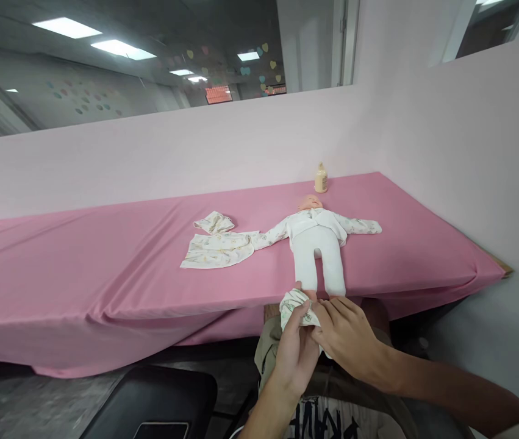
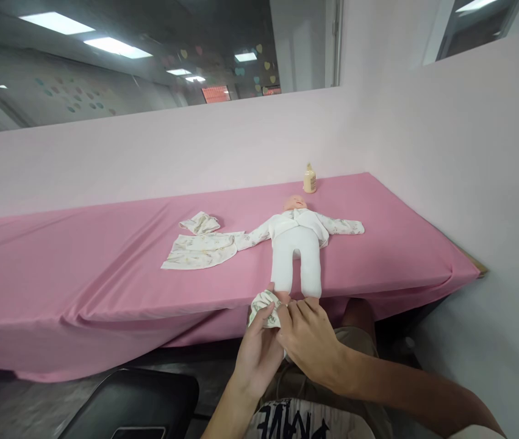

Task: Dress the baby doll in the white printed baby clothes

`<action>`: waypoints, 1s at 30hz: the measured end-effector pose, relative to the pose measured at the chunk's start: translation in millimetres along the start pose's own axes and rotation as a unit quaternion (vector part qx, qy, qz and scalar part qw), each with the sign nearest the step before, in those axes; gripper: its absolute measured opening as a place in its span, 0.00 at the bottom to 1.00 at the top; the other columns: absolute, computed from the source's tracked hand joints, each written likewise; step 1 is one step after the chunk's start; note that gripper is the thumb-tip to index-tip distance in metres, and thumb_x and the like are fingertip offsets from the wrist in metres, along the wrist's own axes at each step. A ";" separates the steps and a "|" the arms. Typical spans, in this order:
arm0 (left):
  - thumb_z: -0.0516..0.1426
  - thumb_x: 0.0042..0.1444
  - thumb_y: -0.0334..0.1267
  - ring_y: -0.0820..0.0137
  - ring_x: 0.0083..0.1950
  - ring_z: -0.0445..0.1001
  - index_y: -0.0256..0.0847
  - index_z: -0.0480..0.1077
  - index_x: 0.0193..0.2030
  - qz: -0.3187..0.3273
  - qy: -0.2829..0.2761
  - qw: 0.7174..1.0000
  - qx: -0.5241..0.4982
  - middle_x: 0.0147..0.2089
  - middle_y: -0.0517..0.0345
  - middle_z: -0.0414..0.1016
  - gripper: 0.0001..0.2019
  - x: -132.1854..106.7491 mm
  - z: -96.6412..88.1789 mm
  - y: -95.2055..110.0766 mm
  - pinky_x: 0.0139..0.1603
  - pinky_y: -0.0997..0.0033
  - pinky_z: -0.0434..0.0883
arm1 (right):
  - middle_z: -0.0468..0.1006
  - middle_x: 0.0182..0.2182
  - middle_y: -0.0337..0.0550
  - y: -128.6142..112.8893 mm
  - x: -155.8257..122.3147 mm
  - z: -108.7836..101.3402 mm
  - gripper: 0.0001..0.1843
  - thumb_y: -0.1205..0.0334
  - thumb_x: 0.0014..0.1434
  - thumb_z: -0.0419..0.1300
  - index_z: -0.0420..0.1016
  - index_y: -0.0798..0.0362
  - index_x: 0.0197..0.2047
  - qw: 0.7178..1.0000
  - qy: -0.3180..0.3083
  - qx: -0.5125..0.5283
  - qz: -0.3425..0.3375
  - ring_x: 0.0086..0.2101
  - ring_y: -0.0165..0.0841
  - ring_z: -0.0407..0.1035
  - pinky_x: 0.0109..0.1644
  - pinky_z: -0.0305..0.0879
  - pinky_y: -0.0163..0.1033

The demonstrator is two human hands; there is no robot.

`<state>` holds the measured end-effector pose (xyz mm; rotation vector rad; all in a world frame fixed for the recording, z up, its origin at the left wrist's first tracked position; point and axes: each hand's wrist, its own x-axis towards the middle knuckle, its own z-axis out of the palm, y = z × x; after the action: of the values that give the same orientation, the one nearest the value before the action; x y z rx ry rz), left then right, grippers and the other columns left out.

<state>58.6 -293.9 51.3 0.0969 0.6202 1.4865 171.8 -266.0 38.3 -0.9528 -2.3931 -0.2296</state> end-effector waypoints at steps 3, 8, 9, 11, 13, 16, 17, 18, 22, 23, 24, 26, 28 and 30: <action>0.63 0.52 0.30 0.73 0.44 0.75 0.43 0.68 0.53 -0.003 0.006 1.000 0.017 0.43 0.58 0.74 0.21 -0.5 2.0 1.8 0.45 0.76 0.72 | 0.75 0.28 0.42 3.2 6.5 -4.3 0.12 0.74 0.51 0.55 0.72 0.54 0.39 0.999 0.013 0.028 -0.008 0.30 0.36 0.68 0.39 0.61 0.41; 0.63 0.52 0.30 0.73 0.40 0.73 0.38 0.72 0.44 -0.014 -0.014 0.999 0.040 0.39 0.57 0.73 0.12 -0.3 6.3 6.8 0.45 0.75 0.71 | 0.78 0.37 0.41 14.7 21.6 -9.0 0.16 0.73 0.54 0.53 0.72 0.52 0.45 0.964 -0.069 0.230 0.118 0.37 0.33 0.72 0.38 0.61 0.36; 0.63 0.52 0.29 0.74 0.38 0.72 0.37 0.72 0.40 -0.020 -0.017 0.999 0.042 0.36 0.58 0.72 0.09 -0.7 7.3 7.8 0.44 0.75 0.71 | 0.78 0.37 0.40 17.2 23.9 -9.1 0.14 0.72 0.54 0.53 0.72 0.52 0.43 0.947 -0.083 0.273 0.146 0.37 0.33 0.72 0.38 0.62 0.35; 0.62 0.52 0.28 0.76 0.34 0.70 0.36 0.72 0.34 -0.027 -0.027 0.998 0.043 0.32 0.60 0.70 0.04 -2.9 9.1 9.5 0.43 0.76 0.71 | 0.78 0.36 0.40 22.3 27.4 -8.3 0.12 0.72 0.54 0.53 0.71 0.52 0.40 0.918 -0.093 0.339 0.182 0.36 0.33 0.71 0.38 0.62 0.35; 0.62 0.52 0.28 0.76 0.34 0.70 0.36 0.71 0.31 -0.026 -0.039 0.998 0.048 0.32 0.60 0.70 0.03 -6.2 10.3 10.7 0.45 0.75 0.70 | 0.77 0.35 0.41 27.2 29.6 -5.9 0.11 0.72 0.53 0.52 0.70 0.52 0.38 0.899 -0.088 0.376 0.206 0.35 0.33 0.71 0.37 0.62 0.35; 0.61 0.53 0.27 0.74 0.40 0.71 0.36 0.73 0.34 -0.020 -0.046 0.997 0.060 0.36 0.57 0.71 0.02 -9.9 9.9 12.3 0.52 0.74 0.69 | 0.77 0.35 0.41 34.6 32.6 0.2 0.10 0.71 0.54 0.52 0.69 0.53 0.38 0.888 -0.077 0.397 0.220 0.35 0.33 0.70 0.38 0.62 0.35; 0.60 0.54 0.26 0.74 0.43 0.72 0.36 0.74 0.35 -0.021 -0.044 0.997 0.060 0.37 0.56 0.72 0.03 -10.3 9.2 13.0 0.53 0.74 0.69 | 0.77 0.35 0.41 36.9 33.9 2.6 0.10 0.71 0.54 0.52 0.69 0.53 0.38 0.890 -0.074 0.394 0.218 0.35 0.33 0.70 0.39 0.62 0.36; 0.59 0.55 0.26 0.73 0.45 0.72 0.36 0.74 0.36 -0.021 -0.041 0.997 0.057 0.39 0.55 0.72 0.04 -10.4 8.2 13.9 0.55 0.74 0.69 | 0.77 0.35 0.41 39.1 35.4 5.0 0.10 0.71 0.53 0.52 0.69 0.53 0.39 0.893 -0.073 0.387 0.215 0.36 0.33 0.70 0.39 0.62 0.36; 0.56 0.58 0.26 0.70 0.53 0.72 0.35 0.74 0.36 -0.023 0.002 0.999 0.049 0.44 0.52 0.74 0.05 -11.1 5.3 20.1 0.61 0.71 0.67 | 0.77 0.36 0.42 46.9 41.7 13.8 0.12 0.71 0.53 0.52 0.68 0.53 0.41 0.911 -0.102 0.350 0.193 0.36 0.34 0.70 0.38 0.60 0.36; 0.56 0.58 0.25 0.69 0.55 0.72 0.35 0.74 0.37 -0.024 0.012 0.998 0.048 0.46 0.51 0.74 0.06 -12.3 5.3 22.1 0.62 0.70 0.67 | 0.77 0.36 0.42 48.9 43.0 15.8 0.13 0.70 0.53 0.51 0.68 0.53 0.42 0.916 -0.111 0.339 0.186 0.36 0.34 0.70 0.37 0.60 0.36; 0.56 0.58 0.25 0.68 0.57 0.71 0.35 0.74 0.39 -0.027 0.017 0.998 0.046 0.48 0.49 0.74 0.07 -13.9 5.6 24.1 0.63 0.69 0.67 | 0.77 0.36 0.42 51.3 44.3 17.7 0.13 0.70 0.54 0.51 0.68 0.53 0.44 0.922 -0.116 0.323 0.181 0.35 0.35 0.70 0.37 0.59 0.36; 0.55 0.58 0.25 0.66 0.61 0.69 0.35 0.74 0.44 -0.028 0.014 0.999 0.042 0.53 0.47 0.73 0.09 -17.4 6.6 27.1 0.64 0.67 0.66 | 0.78 0.37 0.43 56.7 47.0 22.0 0.14 0.68 0.57 0.50 0.68 0.53 0.46 0.934 -0.114 0.283 0.185 0.35 0.35 0.71 0.37 0.59 0.36; 0.56 0.58 0.26 0.65 0.62 0.68 0.35 0.73 0.47 -0.021 0.012 0.999 0.039 0.57 0.46 0.71 0.11 -18.4 6.8 27.8 0.64 0.66 0.67 | 0.78 0.39 0.45 63.0 50.5 27.0 0.15 0.68 0.59 0.48 0.68 0.54 0.48 0.948 -0.097 0.227 0.200 0.36 0.37 0.71 0.38 0.60 0.37; 0.57 0.57 0.27 0.64 0.62 0.68 0.36 0.72 0.48 -0.007 0.024 0.999 0.044 0.58 0.46 0.70 0.12 -14.2 4.3 26.1 0.63 0.66 0.68 | 0.79 0.42 0.48 69.0 54.6 32.7 0.17 0.68 0.59 0.49 0.68 0.55 0.51 0.962 -0.075 0.166 0.202 0.39 0.38 0.71 0.42 0.60 0.38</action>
<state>37.7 -303.1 70.7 0.1250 0.7231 1.4527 171.9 -172.2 38.0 -1.2960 -2.2058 0.3974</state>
